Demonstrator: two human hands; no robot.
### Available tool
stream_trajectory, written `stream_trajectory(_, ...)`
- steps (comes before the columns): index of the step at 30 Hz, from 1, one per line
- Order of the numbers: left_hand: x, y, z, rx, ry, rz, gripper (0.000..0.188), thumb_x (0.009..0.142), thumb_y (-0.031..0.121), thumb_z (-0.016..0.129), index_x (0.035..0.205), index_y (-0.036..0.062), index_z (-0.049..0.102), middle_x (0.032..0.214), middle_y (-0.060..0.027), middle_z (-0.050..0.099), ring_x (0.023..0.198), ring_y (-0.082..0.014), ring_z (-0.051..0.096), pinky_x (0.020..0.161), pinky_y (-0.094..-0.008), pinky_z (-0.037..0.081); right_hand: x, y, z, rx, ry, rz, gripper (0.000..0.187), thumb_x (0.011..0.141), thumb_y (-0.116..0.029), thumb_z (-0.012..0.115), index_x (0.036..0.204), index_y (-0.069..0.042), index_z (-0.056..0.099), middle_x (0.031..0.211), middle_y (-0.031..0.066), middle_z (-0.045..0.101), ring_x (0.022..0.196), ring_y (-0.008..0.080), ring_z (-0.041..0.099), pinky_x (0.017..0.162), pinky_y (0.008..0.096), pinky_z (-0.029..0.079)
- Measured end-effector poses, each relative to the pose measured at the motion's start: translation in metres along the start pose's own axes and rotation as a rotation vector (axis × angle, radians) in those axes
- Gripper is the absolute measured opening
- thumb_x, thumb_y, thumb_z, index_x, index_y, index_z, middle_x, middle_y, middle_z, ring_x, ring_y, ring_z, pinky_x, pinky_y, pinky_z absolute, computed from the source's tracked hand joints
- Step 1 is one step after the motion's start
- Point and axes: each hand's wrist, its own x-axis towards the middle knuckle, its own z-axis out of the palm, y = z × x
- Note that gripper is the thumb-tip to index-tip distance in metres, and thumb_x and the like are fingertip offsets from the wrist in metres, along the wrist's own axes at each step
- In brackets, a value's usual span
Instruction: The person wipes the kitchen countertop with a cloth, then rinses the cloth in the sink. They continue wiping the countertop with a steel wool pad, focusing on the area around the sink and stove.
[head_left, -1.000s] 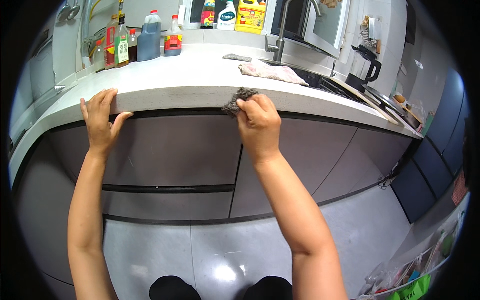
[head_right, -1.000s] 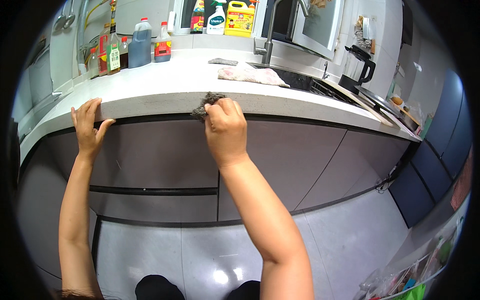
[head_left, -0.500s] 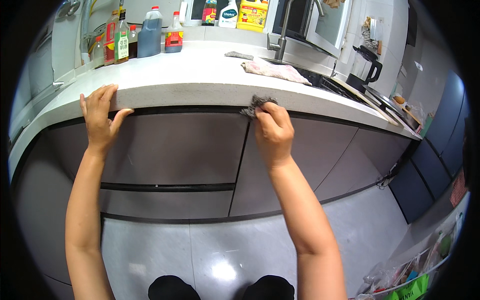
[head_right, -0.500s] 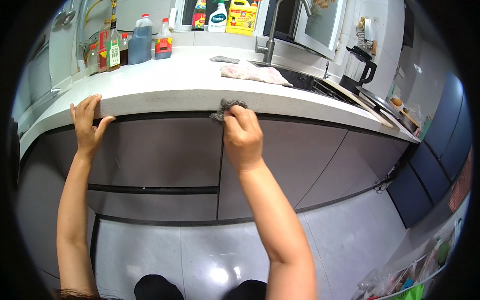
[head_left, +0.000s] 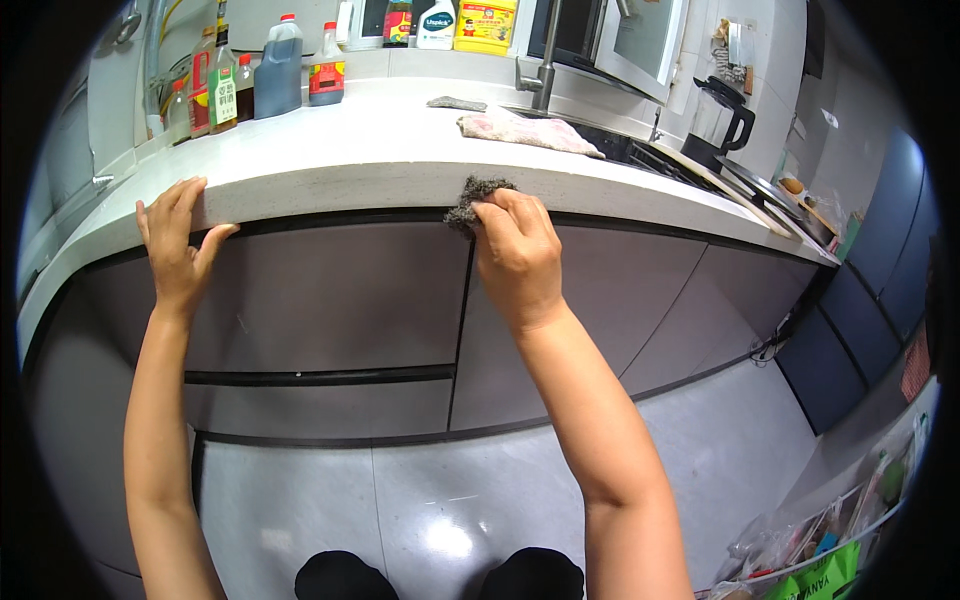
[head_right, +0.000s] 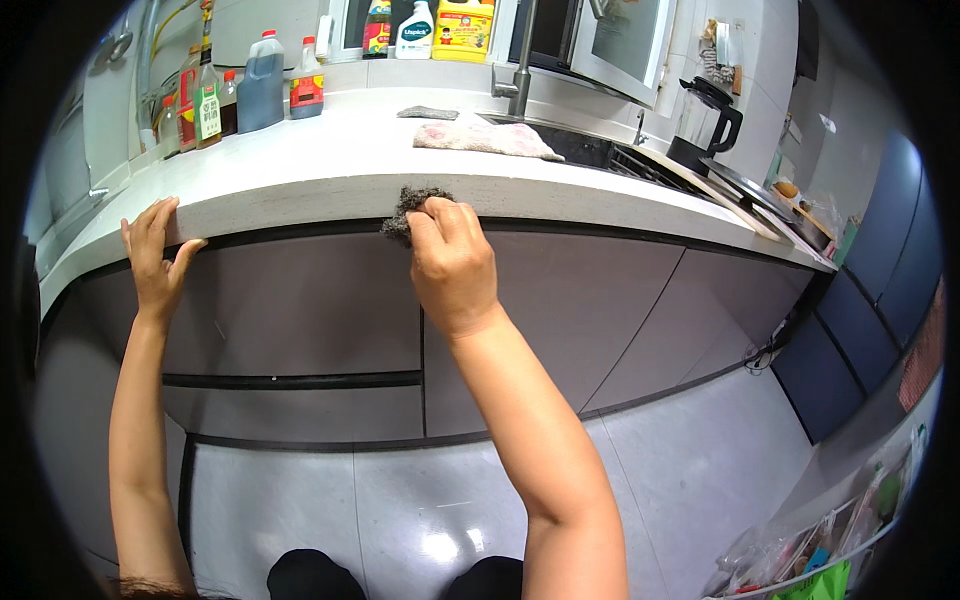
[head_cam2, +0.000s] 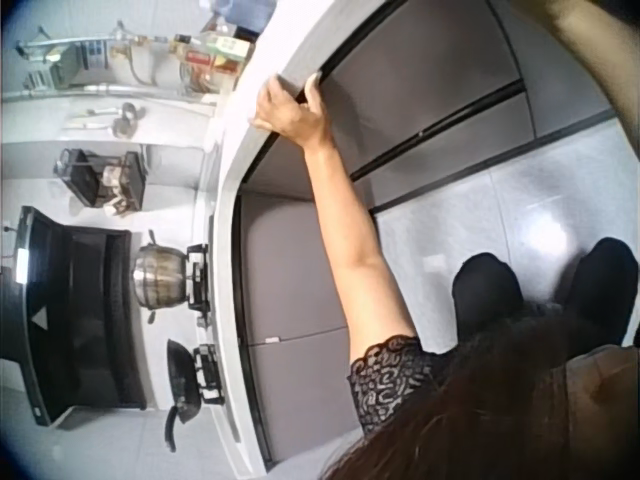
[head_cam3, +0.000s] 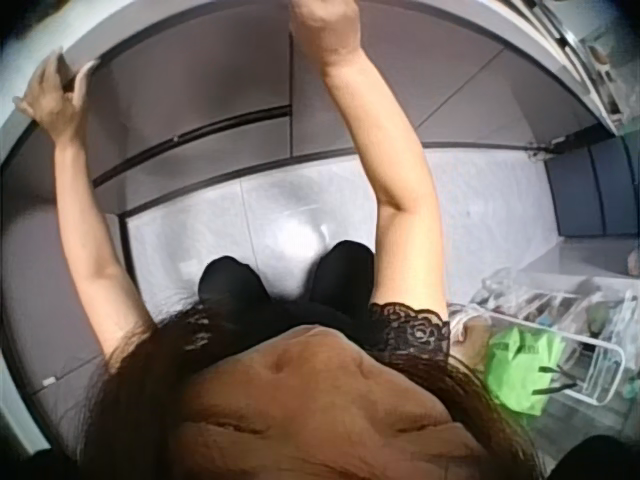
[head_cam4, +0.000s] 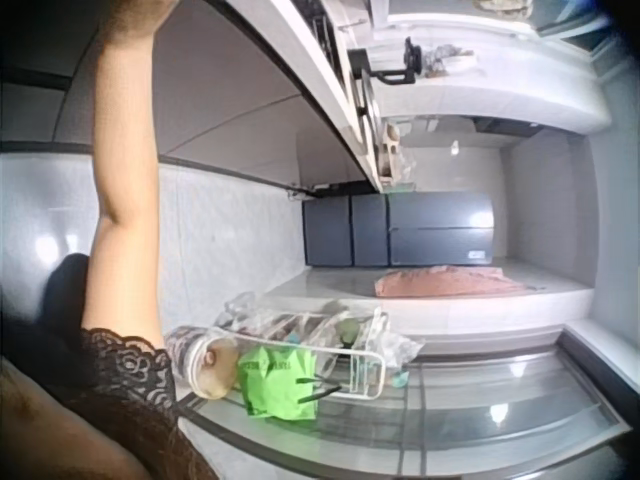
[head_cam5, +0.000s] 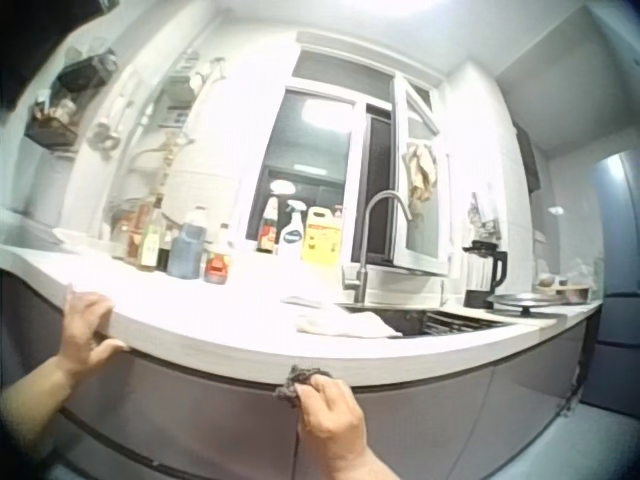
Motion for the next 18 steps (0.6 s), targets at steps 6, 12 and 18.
stream_trajectory(6, 0.000, 0.006, 0.003, -0.026, 0.014, -0.004, 0.060, 0.075, 0.035, 0.079, 0.127, 0.0133, 0.059, 0.124, -0.0041, 0.059, 0.122, -0.0244, 0.053, 0.114, -0.0568, 0.017, -0.030, 0.069, -0.061, -0.129, 0.041, 0.327, 0.020, 0.075, 0.005, 0.066, 0.093, -0.003, 0.067, 0.089, 0.0129, 0.066, 0.084, 0.0300, 0.064, 0.072, 0.0381, 0.054)
stream_trajectory(12, -0.003, -0.002, 0.002, -0.028, 0.010, -0.009, 0.061, 0.072, 0.033, 0.081, 0.125, 0.0102, 0.059, 0.122, -0.0066, 0.059, 0.118, -0.0264, 0.054, 0.111, -0.0587, 0.021, -0.005, 0.005, -0.005, -0.011, 0.034, 0.203, 0.017, 0.075, 0.002, 0.066, 0.091, -0.004, 0.067, 0.087, 0.0116, 0.062, 0.081, 0.0302, 0.062, 0.071, 0.0393, 0.053)
stream_trajectory(18, 0.007, 0.015, 0.006, -0.032, 0.002, -0.055, 0.064, 0.072, 0.034, 0.081, 0.127, 0.0101, 0.058, 0.126, -0.0074, 0.058, 0.121, -0.0283, 0.053, 0.110, -0.0625, 0.020, 0.047, -0.114, 0.091, 0.096, -0.066, -0.126, 0.008, 0.071, 0.000, 0.062, 0.076, -0.004, 0.057, 0.083, 0.0093, 0.055, 0.077, 0.0262, 0.056, 0.064, 0.0339, 0.051)
